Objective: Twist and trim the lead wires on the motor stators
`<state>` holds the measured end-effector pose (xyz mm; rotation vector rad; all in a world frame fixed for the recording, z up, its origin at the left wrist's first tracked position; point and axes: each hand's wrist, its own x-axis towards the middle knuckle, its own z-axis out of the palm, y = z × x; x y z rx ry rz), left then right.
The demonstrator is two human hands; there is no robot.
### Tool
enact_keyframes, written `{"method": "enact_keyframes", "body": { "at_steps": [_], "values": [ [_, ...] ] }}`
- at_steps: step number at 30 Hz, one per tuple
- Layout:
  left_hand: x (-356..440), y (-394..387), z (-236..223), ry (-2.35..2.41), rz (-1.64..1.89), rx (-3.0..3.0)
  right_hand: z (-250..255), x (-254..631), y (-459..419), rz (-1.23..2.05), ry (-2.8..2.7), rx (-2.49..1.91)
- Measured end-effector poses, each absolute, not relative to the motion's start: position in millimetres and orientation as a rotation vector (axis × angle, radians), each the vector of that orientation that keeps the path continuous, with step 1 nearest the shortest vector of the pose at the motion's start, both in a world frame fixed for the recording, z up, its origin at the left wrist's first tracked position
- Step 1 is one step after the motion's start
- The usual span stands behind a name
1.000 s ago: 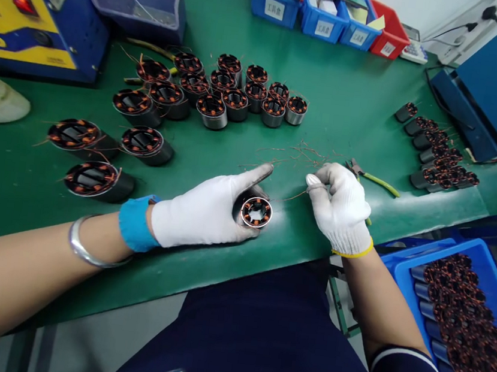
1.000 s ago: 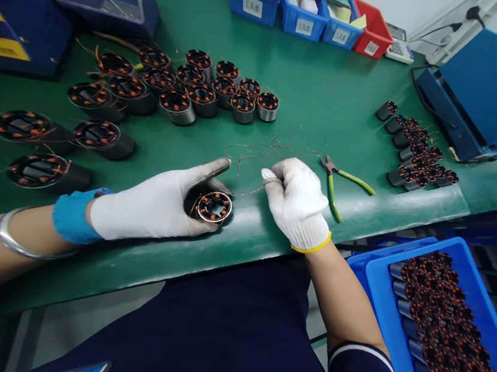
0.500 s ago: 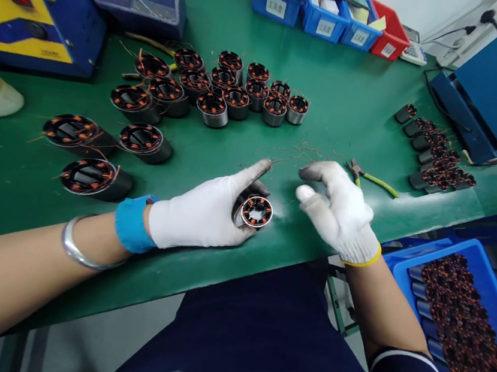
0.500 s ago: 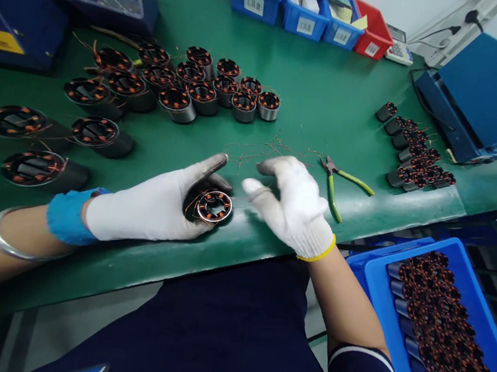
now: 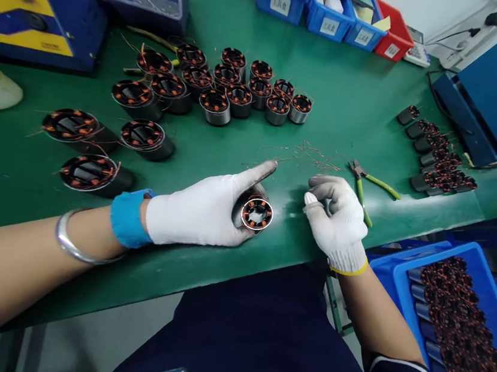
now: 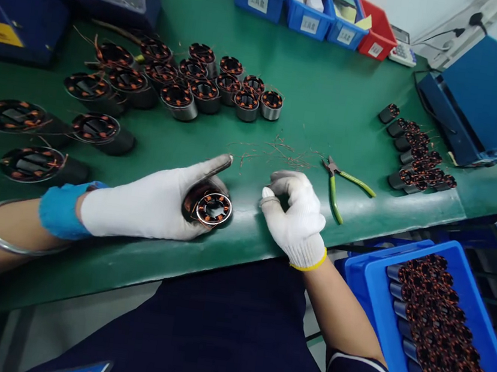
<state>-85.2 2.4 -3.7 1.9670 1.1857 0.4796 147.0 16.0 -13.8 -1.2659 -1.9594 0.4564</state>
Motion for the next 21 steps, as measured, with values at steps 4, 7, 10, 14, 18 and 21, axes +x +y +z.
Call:
{"method": "enact_keyframes", "body": {
  "at_steps": [4,7,10,14,18,21],
  "values": [
    [-86.5,2.7,-7.0,1.169,0.500,1.999,-12.5,123.8,9.3,0.573,-2.155,-1.168],
    [-86.5,2.3,-7.5,1.199,0.512,1.990,-15.4,116.6,8.9,0.478,-2.255,-1.048],
    [-85.3,2.5,-5.0,1.182,0.506,1.988,-20.5,125.8,8.2,0.420,-2.237,-1.080],
    [-83.9,4.1,-2.2,1.153,0.454,2.015,-27.0,137.5,5.8,0.447,-2.198,-1.172],
    [-86.4,4.9,-4.8,1.144,0.466,2.009,-29.3,134.8,5.9,0.466,-2.216,-1.207],
    [-89.2,3.2,-5.8,1.098,0.457,2.014,-29.6,132.0,7.1,0.483,-2.205,-1.204]
  ]
}}
